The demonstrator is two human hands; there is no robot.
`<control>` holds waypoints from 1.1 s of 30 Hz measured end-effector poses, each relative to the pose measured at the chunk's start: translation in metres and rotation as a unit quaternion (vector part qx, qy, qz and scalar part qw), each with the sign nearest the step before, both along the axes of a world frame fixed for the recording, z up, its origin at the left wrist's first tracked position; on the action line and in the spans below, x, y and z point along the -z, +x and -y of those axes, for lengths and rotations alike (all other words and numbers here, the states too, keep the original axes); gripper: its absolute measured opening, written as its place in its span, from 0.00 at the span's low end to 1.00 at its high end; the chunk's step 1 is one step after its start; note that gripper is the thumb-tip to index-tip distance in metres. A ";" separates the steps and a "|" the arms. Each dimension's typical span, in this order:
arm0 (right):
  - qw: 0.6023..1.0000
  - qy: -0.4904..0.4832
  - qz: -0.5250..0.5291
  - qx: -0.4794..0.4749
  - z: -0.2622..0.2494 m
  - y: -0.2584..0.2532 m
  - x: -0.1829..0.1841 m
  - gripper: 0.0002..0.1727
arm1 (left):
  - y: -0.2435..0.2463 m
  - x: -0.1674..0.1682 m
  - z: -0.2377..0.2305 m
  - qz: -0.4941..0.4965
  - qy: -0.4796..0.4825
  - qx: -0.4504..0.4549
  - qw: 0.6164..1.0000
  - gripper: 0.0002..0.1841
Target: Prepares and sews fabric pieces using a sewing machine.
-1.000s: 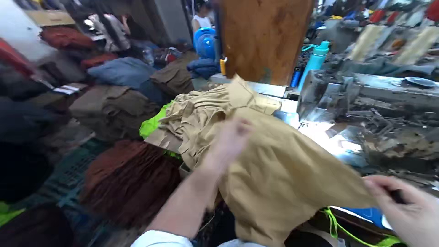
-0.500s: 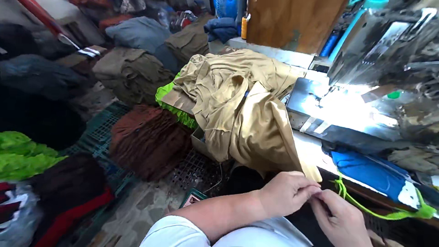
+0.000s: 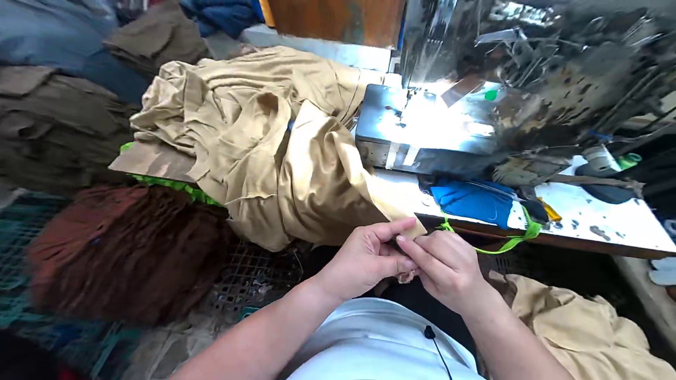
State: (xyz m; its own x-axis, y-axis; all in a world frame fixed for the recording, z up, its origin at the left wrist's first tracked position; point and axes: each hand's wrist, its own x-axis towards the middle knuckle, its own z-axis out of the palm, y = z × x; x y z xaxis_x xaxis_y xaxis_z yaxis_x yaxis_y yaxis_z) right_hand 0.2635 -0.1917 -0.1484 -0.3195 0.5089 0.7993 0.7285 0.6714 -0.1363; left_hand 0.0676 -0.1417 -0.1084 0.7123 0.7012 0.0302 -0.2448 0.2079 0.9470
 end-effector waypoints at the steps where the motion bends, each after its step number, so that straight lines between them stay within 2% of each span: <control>1: 1.000 0.001 -0.021 -0.009 0.001 0.000 0.002 0.14 | 0.001 -0.001 0.001 -0.018 0.013 0.009 1.000 0.34; 3: 0.995 -0.047 -0.083 0.021 0.006 0.002 0.005 0.14 | -0.003 -0.002 0.000 -0.052 0.076 0.030 0.995 0.37; 5: 0.982 -0.128 -0.120 0.065 0.004 0.009 0.011 0.20 | -0.007 -0.003 -0.004 -0.094 0.186 0.052 0.977 0.41; 6: 0.977 -0.154 -0.122 0.086 0.002 0.010 0.013 0.16 | -0.007 -0.004 -0.006 -0.111 0.241 0.055 0.963 0.42; 7: 0.973 -0.172 -0.117 0.103 0.000 0.010 0.014 0.11 | -0.007 -0.003 -0.007 -0.113 0.288 0.044 0.950 0.42; 9: 0.967 -0.196 -0.143 0.082 -0.001 0.007 0.013 0.13 | -0.001 0.009 -0.010 -0.076 0.361 -0.036 0.929 0.37; 11: 0.957 -0.207 -0.200 0.043 -0.003 0.002 0.010 0.16 | 0.010 0.026 -0.011 -0.035 0.378 -0.160 0.911 0.22; 12: 0.953 -0.207 -0.220 0.028 -0.004 -0.002 0.008 0.17 | 0.014 0.031 -0.010 -0.034 0.371 -0.188 0.909 0.20; 15: 0.951 -0.197 -0.240 0.001 -0.010 -0.015 0.002 0.12 | 0.015 0.029 -0.008 -0.073 0.372 -0.193 0.905 0.19; 17: 0.941 -0.221 -0.256 -0.015 -0.014 -0.018 -0.001 0.10 | 0.009 0.022 -0.013 -0.069 0.360 -0.188 0.911 0.10; 19: 0.898 -0.296 -0.322 -0.052 -0.014 -0.016 -0.011 0.07 | -0.003 0.014 -0.022 -0.046 0.245 -0.184 0.951 0.07; 20: 0.858 -0.347 -0.373 -0.061 -0.015 -0.013 -0.018 0.04 | -0.011 0.007 -0.027 -0.034 0.145 -0.193 0.970 0.08; 22: 0.760 -0.440 -0.472 -0.078 -0.020 -0.003 -0.032 0.04 | -0.033 -0.010 -0.038 0.000 -0.018 -0.204 0.979 0.08; 23: 0.720 -0.467 -0.505 -0.097 -0.022 0.005 -0.037 0.04 | -0.045 -0.017 -0.042 0.000 -0.032 -0.203 0.979 0.08; 24: 0.694 -0.482 -0.521 -0.121 -0.024 0.012 -0.042 0.05 | -0.057 -0.022 -0.045 -0.014 -0.005 -0.193 0.981 0.07; 25: 0.683 -0.488 -0.524 -0.144 -0.025 0.017 -0.046 0.06 | -0.069 -0.026 -0.047 -0.029 0.044 -0.170 0.984 0.05; 27: 0.700 -0.469 -0.506 -0.187 -0.024 0.021 -0.051 0.09 | -0.092 -0.030 -0.051 -0.020 0.150 -0.084 0.985 0.04; 29: 0.751 -0.412 -0.461 -0.232 -0.023 0.018 -0.051 0.08 | -0.102 -0.032 -0.049 -0.026 0.257 -0.038 0.965 0.10; 30: 0.789 -0.373 -0.421 -0.248 -0.023 0.016 -0.049 0.09 | -0.102 -0.033 -0.043 -0.045 0.320 -0.057 0.945 0.11; 31: 0.831 -0.331 -0.372 -0.249 -0.024 0.014 -0.049 0.10 | -0.101 -0.032 -0.038 -0.069 0.393 -0.099 0.912 0.11; 33: 0.910 -0.246 -0.271 -0.193 -0.023 0.009 -0.051 0.14 | -0.096 -0.027 -0.030 -0.122 0.539 -0.217 0.805 0.13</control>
State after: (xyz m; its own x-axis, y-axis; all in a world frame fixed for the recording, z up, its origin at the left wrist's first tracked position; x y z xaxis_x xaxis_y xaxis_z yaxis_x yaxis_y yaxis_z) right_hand 0.2728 -0.1683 -0.0972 -0.1768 0.7818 0.5980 0.1877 0.6232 -0.7592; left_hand -0.0287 -0.1114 -0.0815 0.4848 0.5450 0.6841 0.1475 -0.8219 0.5502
